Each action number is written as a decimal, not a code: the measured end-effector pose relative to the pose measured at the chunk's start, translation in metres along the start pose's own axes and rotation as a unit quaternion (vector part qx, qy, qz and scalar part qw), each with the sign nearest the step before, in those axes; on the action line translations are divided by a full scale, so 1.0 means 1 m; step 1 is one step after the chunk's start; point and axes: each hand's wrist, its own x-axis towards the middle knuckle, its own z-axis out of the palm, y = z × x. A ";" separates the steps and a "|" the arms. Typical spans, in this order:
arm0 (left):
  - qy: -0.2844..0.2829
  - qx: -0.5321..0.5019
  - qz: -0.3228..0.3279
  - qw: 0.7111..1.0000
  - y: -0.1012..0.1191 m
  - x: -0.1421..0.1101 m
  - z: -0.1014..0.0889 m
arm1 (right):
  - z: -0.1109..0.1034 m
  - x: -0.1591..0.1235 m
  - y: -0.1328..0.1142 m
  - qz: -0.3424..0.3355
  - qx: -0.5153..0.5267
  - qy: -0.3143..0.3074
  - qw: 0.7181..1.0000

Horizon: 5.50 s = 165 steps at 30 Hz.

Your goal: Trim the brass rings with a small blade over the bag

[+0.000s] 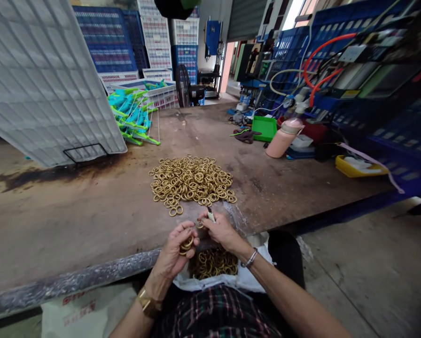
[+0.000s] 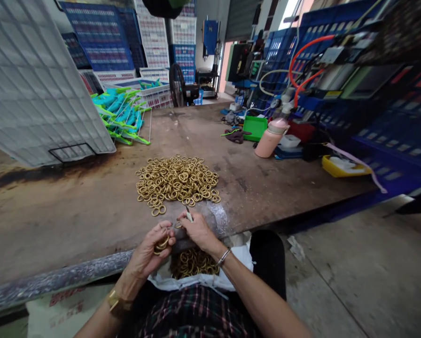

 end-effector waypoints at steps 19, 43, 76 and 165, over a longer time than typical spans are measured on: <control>0.100 0.256 0.086 0.958 -0.016 0.001 0.009 | 0.014 -0.010 -0.003 0.001 0.043 0.033 0.999; 0.070 0.153 0.053 0.984 -0.014 0.001 0.007 | 0.007 -0.018 0.014 -0.196 -0.436 -0.015 0.878; 0.030 -0.063 -0.039 0.997 -0.010 -0.001 -0.008 | -0.010 0.052 0.001 -0.072 -0.552 0.147 0.818; 0.254 -0.051 -0.144 0.955 -0.071 -0.022 -0.017 | -0.025 0.046 0.016 -0.107 -0.465 0.188 0.859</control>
